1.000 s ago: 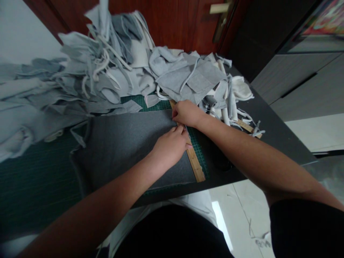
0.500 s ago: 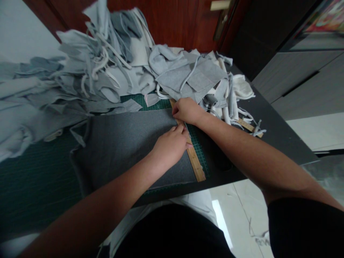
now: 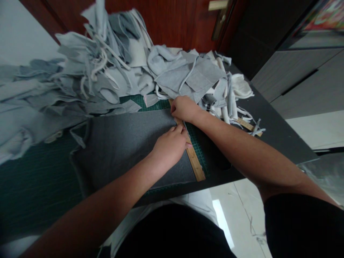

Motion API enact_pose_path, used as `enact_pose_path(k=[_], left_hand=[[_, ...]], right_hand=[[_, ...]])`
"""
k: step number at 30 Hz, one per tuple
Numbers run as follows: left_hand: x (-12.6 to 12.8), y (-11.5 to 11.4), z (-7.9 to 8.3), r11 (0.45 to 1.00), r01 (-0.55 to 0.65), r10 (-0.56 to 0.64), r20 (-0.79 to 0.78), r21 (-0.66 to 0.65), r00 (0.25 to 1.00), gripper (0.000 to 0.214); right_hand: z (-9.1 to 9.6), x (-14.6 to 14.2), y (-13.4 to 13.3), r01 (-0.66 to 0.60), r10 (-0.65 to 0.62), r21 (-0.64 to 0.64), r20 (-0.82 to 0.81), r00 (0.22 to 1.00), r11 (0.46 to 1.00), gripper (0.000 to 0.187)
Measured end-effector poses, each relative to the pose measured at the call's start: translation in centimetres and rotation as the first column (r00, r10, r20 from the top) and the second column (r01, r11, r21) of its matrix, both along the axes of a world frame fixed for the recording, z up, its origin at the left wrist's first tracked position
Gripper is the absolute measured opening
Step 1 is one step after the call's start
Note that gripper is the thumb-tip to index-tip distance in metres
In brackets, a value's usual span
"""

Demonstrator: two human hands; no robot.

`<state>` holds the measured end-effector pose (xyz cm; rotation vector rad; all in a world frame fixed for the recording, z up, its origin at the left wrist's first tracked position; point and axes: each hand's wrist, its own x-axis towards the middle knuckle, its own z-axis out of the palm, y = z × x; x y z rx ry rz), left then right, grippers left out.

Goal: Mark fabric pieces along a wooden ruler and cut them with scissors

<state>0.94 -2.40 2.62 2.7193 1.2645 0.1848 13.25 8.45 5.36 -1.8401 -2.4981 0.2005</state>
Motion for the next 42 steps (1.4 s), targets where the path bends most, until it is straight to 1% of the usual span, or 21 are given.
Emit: enact_pose_path(k=[3, 7, 11, 14, 19, 22, 27, 32, 37, 40, 42], left_hand=[[0.0, 0.0, -0.1, 1.0, 0.002, -0.002, 0.006, 0.009, 1.0, 0.043], [0.0, 0.0, -0.2, 1.0, -0.004, 0.004, 0.014, 0.005, 1.0, 0.043], [0.1, 0.1, -0.2, 1.0, 0.007, -0.007, 0.008, -0.001, 1.0, 0.04], [0.1, 0.1, -0.2, 1.0, 0.006, -0.006, 0.006, 0.004, 1.0, 0.039], [0.1, 0.1, 0.0, 1.0, 0.006, -0.006, -0.006, 0.01, 1.0, 0.04], [0.1, 0.1, 0.1, 1.0, 0.005, -0.005, -0.021, -0.003, 1.0, 0.042], [0.1, 0.0, 0.0, 1.0, -0.006, 0.006, -0.019, 0.006, 1.0, 0.043], [0.1, 0.0, -0.2, 1.0, -0.008, 0.008, -0.009, 0.008, 1.0, 0.042], [0.1, -0.1, 0.1, 1.0, -0.014, 0.014, 0.0, 0.011, 1.0, 0.043], [0.1, -0.3, 0.3, 1.0, -0.025, 0.025, 0.002, 0.01, 1.0, 0.042], [0.1, -0.5, 0.3, 0.999, -0.026, 0.025, 0.013, 0.026, 1.0, 0.036]], right_hand=[[0.2, 0.4, -0.7, -0.019, 0.019, -0.041, 0.002, 1.0, 0.999, 0.023], [0.2, 1.0, -2.0, -0.034, 0.028, -0.097, -0.056, 0.998, 0.995, 0.02], [-0.2, 1.3, -2.6, -0.04, 0.034, -0.073, -0.083, 0.996, 0.997, 0.02], [-0.6, 1.2, -2.2, -0.027, 0.024, -0.033, -0.086, 0.996, 0.999, 0.021], [-1.0, 0.8, -0.6, -0.002, 0.004, 0.018, -0.106, 0.994, 1.0, 0.024], [-1.1, 0.3, 0.3, 0.037, -0.033, 0.041, -0.094, 0.995, 0.999, 0.026], [-0.9, 0.0, 0.6, 0.075, -0.072, 0.025, -0.093, 0.993, 0.997, 0.026], [-0.6, 0.2, -0.2, 0.057, -0.058, -0.012, -0.098, 0.994, 0.998, 0.025], [-0.4, 0.6, -1.4, 0.046, -0.048, -0.028, -0.106, 0.993, 0.999, 0.022], [-0.3, 0.9, -2.1, 0.028, -0.037, -0.071, -0.137, 0.99, 0.997, 0.021], [-0.3, 1.3, -2.5, 0.028, -0.048, -0.112, -0.177, 0.983, 0.993, 0.02]])
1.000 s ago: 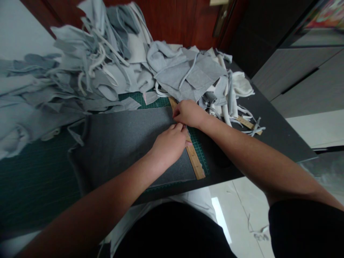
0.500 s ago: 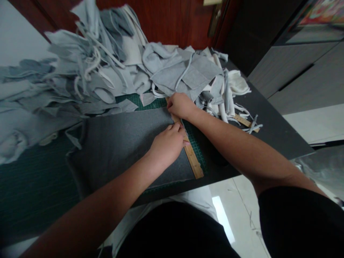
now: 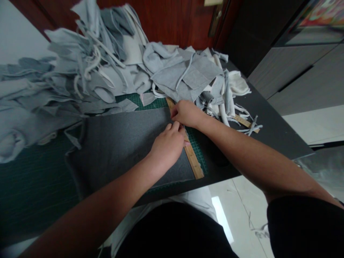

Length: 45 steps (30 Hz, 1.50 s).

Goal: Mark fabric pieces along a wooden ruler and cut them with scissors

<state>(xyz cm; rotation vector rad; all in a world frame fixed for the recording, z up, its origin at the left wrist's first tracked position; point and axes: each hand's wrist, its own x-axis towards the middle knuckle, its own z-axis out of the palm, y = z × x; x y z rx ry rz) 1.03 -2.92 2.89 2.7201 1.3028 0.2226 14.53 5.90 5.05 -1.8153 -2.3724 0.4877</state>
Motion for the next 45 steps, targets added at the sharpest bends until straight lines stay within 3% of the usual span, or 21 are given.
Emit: enact_pose_path(k=[3, 7, 11, 15, 22, 25, 29, 30, 35, 45], left_hand=[[0.0, -0.2, -0.2, 0.996, -0.079, 0.078, 0.021, 0.046, 0.997, 0.036], [-0.1, -0.1, -0.6, 0.969, -0.237, 0.235, 0.039, 0.076, 0.971, 0.063], [-0.5, 0.9, -0.7, 0.96, -0.281, 0.281, 0.065, 0.001, 0.958, 0.077], [-1.0, 2.5, -1.0, 0.968, -0.228, 0.237, 0.077, -0.107, 0.969, 0.095], [-1.8, 4.0, -1.4, 0.98, -0.143, 0.155, 0.08, -0.138, 0.985, 0.099], [-2.6, 4.7, -1.0, 0.987, -0.082, 0.09, 0.051, -0.136, 0.995, 0.091], [-3.4, 6.2, -0.3, 0.992, -0.001, 0.0, -0.012, -0.126, 1.0, 0.046], [-3.5, 6.6, -0.3, 0.993, 0.006, -0.009, -0.023, -0.121, 1.0, 0.043], [-3.4, 7.9, -0.5, 0.989, 0.04, -0.043, -0.019, -0.142, 0.999, 0.053], [-3.6, 7.8, -0.7, 0.992, 0.03, -0.033, -0.026, -0.123, 0.999, 0.056]], right_hand=[[0.0, 0.4, -0.6, 0.008, -0.01, -0.044, -0.047, 0.999, 0.999, 0.02], [0.0, 0.7, -1.0, -0.028, 0.027, -0.033, -0.035, 0.999, 0.999, 0.025], [-0.2, 1.0, -1.4, -0.074, 0.071, -0.047, -0.052, 0.996, 0.996, 0.025], [-0.5, 1.4, -1.9, -0.117, 0.112, -0.047, -0.102, 0.988, 0.992, 0.022], [-1.0, 1.7, -2.3, -0.091, 0.091, 0.003, -0.15, 0.984, 0.996, 0.022], [-1.2, 1.7, -2.3, -0.078, 0.077, 0.005, -0.165, 0.983, 0.997, 0.023], [-1.3, 1.6, -2.5, -0.066, 0.07, 0.03, -0.14, 0.988, 0.997, 0.02], [-1.3, 1.5, -2.5, -0.069, 0.073, 0.039, -0.13, 0.989, 0.997, 0.02], [-1.2, 1.5, -2.5, -0.078, 0.082, 0.035, -0.131, 0.988, 0.996, 0.019], [-1.0, 1.8, -3.4, -0.111, 0.11, -0.007, -0.099, 0.989, 0.994, 0.017]])
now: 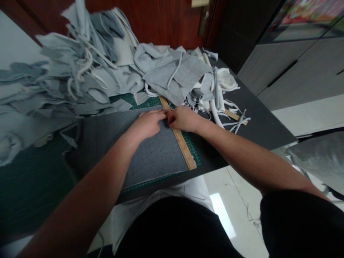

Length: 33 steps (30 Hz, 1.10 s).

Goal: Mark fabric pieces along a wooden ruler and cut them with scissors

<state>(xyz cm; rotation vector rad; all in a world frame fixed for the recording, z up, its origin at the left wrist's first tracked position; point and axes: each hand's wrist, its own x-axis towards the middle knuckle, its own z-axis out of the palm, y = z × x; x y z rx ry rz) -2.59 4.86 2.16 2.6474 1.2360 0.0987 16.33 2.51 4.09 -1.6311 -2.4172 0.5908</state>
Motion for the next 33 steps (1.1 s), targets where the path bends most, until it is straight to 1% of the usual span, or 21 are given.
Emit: enact_pose_path(k=[5, 8, 10, 12, 16, 19, 22, 25, 29, 33], left_hand=[[0.4, -0.2, 0.1, 0.999, -0.045, 0.045, 0.023, 0.01, 0.999, 0.055], [0.7, -0.6, 0.3, 0.998, -0.052, 0.051, 0.061, 0.024, 0.997, 0.045], [1.0, -0.9, 0.4, 0.998, -0.051, 0.048, 0.071, 0.045, 0.996, 0.038], [1.2, -1.3, 0.4, 0.997, -0.046, 0.042, 0.069, 0.062, 0.997, 0.038], [1.8, -1.9, 0.5, 0.994, -0.073, 0.068, 0.059, 0.081, 0.996, 0.052], [2.2, -2.3, 0.5, 0.992, -0.096, 0.091, 0.063, 0.078, 0.994, 0.065], [2.5, -2.6, 0.5, 0.993, -0.096, 0.09, 0.076, 0.071, 0.993, 0.073], [2.7, -2.8, 0.4, 0.993, -0.102, 0.097, 0.078, 0.068, 0.992, 0.079], [2.9, -2.8, 0.1, 0.991, -0.117, 0.112, 0.071, 0.065, 0.991, 0.088], [2.9, -2.7, 0.0, 0.99, -0.13, 0.128, 0.048, 0.054, 0.991, 0.09]], right_hand=[[-0.1, 0.4, -1.9, 0.019, -0.02, -0.052, -0.011, 1.0, 0.998, 0.017], [0.0, 0.5, -3.4, 0.04, -0.041, -0.069, -0.013, 0.999, 0.997, 0.017], [0.1, 0.6, -4.4, 0.032, -0.035, -0.08, -0.031, 0.999, 0.996, 0.016], [0.1, 0.7, -5.4, 0.021, -0.027, -0.099, -0.066, 0.997, 0.995, 0.016], [0.0, 1.1, -7.5, 0.044, -0.058, -0.132, -0.107, 0.993, 0.99, 0.014], [-0.1, 1.5, -9.0, 0.035, -0.056, -0.152, -0.136, 0.989, 0.988, 0.013], [-0.3, 1.7, -10.2, 0.01, -0.032, -0.128, -0.168, 0.985, 0.992, 0.014], [-0.6, 1.9, -11.0, -0.006, -0.012, -0.098, -0.187, 0.982, 0.995, 0.014], [-0.8, 2.2, -11.6, -0.014, -0.007, -0.093, -0.225, 0.974, 0.996, 0.012], [-0.9, 2.5, -12.4, -0.022, 0.0, -0.087, -0.248, 0.969, 0.996, 0.013]])
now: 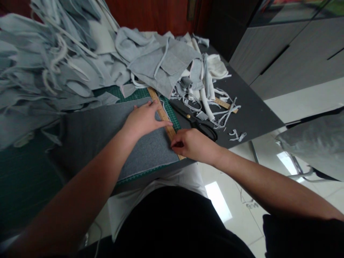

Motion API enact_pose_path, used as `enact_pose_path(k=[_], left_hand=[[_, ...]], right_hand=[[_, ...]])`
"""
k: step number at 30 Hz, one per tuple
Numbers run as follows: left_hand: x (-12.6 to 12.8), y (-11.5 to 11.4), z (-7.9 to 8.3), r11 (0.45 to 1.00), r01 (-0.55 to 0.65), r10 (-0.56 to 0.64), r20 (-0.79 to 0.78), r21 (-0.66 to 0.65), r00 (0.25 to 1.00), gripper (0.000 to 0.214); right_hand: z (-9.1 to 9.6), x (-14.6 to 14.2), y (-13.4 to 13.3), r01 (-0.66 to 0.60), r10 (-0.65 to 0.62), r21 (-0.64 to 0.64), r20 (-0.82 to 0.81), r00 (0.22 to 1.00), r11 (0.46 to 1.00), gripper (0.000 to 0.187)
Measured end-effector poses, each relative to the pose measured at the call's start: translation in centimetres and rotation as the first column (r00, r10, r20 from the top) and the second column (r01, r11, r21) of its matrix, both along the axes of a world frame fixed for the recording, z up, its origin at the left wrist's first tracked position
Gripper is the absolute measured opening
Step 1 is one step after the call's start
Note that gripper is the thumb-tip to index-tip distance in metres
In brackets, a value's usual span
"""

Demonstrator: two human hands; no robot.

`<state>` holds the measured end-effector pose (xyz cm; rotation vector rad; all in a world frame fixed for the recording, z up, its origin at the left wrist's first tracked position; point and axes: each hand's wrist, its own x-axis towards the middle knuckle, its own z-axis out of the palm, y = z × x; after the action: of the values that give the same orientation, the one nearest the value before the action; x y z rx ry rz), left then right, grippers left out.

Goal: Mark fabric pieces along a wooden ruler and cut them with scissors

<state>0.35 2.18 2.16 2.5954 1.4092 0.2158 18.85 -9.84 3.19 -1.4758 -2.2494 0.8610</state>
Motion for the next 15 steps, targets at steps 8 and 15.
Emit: enact_pose_path(k=[8, 15], left_hand=[[0.0, 0.1, -0.1, 1.0, 0.018, -0.018, 0.028, -0.003, 0.999, 0.086], [-0.1, 0.1, -0.1, 1.0, 0.01, -0.009, 0.027, -0.013, 1.0, 0.088]], right_hand=[[-0.2, 0.5, -1.1, 0.001, -0.002, -0.029, -0.035, 0.999, 1.0, 0.013], [-0.4, 0.6, -1.7, -0.008, 0.006, -0.026, -0.077, 0.997, 1.0, 0.013]])
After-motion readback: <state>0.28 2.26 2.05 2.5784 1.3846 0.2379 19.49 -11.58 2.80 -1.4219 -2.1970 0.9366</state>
